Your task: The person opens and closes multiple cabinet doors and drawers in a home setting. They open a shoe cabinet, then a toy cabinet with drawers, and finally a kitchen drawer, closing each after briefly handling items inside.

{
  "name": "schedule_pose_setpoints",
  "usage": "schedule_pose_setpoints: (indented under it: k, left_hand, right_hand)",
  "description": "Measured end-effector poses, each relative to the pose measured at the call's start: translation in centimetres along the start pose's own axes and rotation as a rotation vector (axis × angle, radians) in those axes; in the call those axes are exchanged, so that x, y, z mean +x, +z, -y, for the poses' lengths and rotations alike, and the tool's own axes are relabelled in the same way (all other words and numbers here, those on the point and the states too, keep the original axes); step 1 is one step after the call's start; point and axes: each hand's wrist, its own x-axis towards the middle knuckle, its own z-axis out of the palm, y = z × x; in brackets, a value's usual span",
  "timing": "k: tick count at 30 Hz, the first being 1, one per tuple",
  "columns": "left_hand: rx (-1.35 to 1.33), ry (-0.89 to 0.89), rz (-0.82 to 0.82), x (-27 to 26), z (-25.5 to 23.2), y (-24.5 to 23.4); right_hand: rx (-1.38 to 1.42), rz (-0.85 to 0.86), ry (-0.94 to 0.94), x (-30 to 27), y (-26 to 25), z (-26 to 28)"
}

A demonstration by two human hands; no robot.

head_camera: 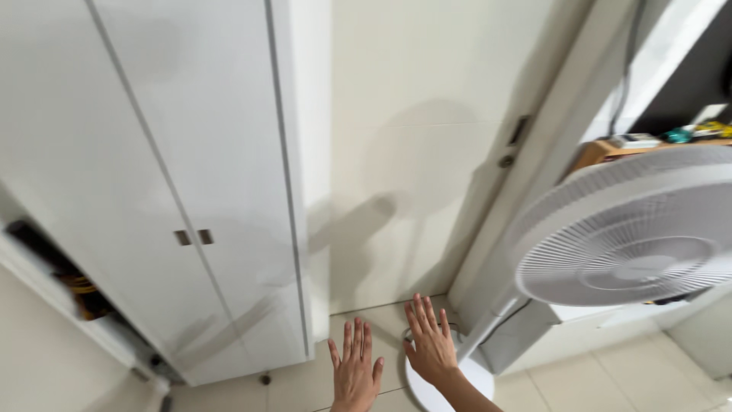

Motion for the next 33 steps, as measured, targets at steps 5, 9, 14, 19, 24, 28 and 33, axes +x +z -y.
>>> schedule_pose_setpoints:
  k: [5, 9, 14, 19, 24, 28, 33]
  left_hand:
    - [-0.018, -0.004, 0.170, 1.5, -7.0, 2.9]
    - [-0.028, 0.164, 0.063, 3.5, -9.9, 6.2]
    - [0.014, 0.247, 0.256, 7.4, -12.0, 11.3]
    - [0.068, 0.507, -0.216, 10.2, -14.7, 16.0]
    - [0.067, 0.683, -0.399, 11.1, -17.2, 18.6]
    - [0.040, 0.689, -0.270, 11.2, -20.0, 19.5]
    - [0.022, 0.482, 0.337, 10.8, -25.1, 18.9]
  right_hand:
    - [0.028, -0.075, 0.028, -2.7, 0.3, -6.3]
    - [0.033, -0.084, 0.060, -2.8, 1.3, -10.2]
    - [0.038, 0.016, 0.091, -2.3, 3.8, -14.6]
    - [0.063, 0.003, 0.110, -2.2, 6.7, -19.3]
    - [0.120, -0.105, 0.132, -2.7, 8.7, -22.5]
    - [0.132, -0.152, 0.105, -3.9, 8.0, -25.0]
    - [0.135, -0.246, 0.055, -6.0, 6.1, -28.8]
